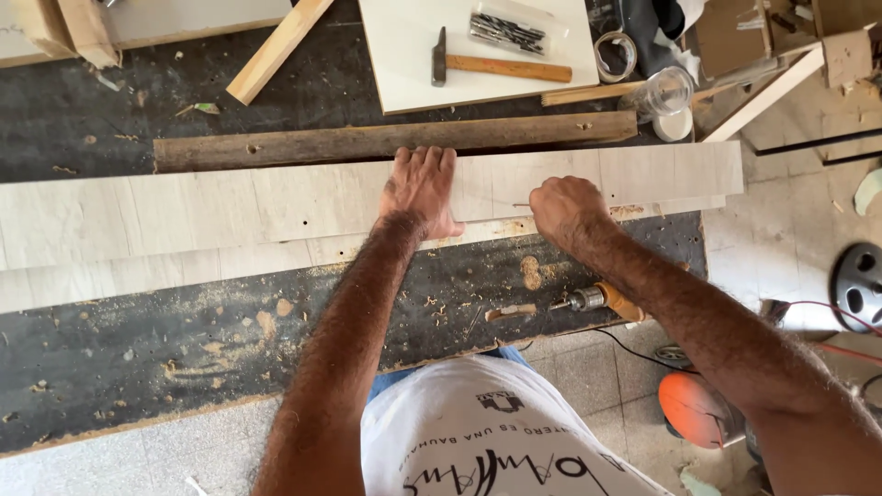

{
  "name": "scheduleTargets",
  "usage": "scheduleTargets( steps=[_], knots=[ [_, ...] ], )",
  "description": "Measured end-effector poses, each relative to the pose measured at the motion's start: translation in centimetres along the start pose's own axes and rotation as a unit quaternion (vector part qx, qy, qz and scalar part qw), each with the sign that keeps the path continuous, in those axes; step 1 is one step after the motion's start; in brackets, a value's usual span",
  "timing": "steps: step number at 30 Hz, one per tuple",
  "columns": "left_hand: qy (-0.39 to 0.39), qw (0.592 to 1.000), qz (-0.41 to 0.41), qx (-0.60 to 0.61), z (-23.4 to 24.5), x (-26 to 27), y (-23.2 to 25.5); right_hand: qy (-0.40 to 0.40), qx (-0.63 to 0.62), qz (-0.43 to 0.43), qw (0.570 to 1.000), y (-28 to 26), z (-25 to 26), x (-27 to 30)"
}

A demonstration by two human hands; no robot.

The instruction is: Drilling holes into a long wooden board using a power drill on a workbench

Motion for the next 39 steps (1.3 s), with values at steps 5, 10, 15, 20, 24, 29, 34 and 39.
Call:
scheduleTargets(
  steps=[5, 10, 15, 20, 24, 29, 34, 39],
  knots=[
    [0.024, 1.000, -0.004, -0.006, -1.2, -0.4, -0.4, -0.012, 0.102, 0.043, 0.994, -0.7, 0.2, 0.7],
    [0.034, 0.999, 0.000, -0.010, -1.9, -0.6, -0.4, -0.004, 0.106, 0.080, 0.991, -1.7, 1.4, 0.6],
    [0.037, 0.999, -0.007, -0.003, -1.4, -0.3, -0.2, -0.058, 0.169, 0.081, 0.981, -2.9, 0.5, -0.6],
    [0.054, 0.998, -0.014, -0.014, -2.4, -0.7, -0.5, -0.069, 0.089, 0.042, 0.993, -2.1, -0.8, -2.4],
    [0.057, 0.998, -0.019, -0.010, -2.6, -0.9, -0.5, -0.045, 0.045, 0.021, 0.998, -0.7, -2.9, -4.0],
    [0.048, 0.999, -0.021, -0.006, -1.5, -0.3, -0.3, -0.023, -0.132, -0.008, 0.991, -1.1, 2.5, 3.2],
    [0.059, 0.998, -0.013, -0.012, -1.4, -0.8, -0.2, 0.125, -0.358, -0.093, 0.921, 12.9, 0.9, 9.8],
    [0.019, 0.999, 0.008, -0.028, -1.3, -1.1, 0.0, 0.007, -0.177, -0.356, 0.918, 40.9, -24.0, 12.7]
  ],
)
Point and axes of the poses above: each hand's wrist, its own x-axis away from the middle knuckle, its own z-axis out of the back of the hand, y = z × x, the point moved 6 cm from there along -x, towards the middle knuckle, and after that the axes turned 2 degrees about -x, right-handed, at the moved point
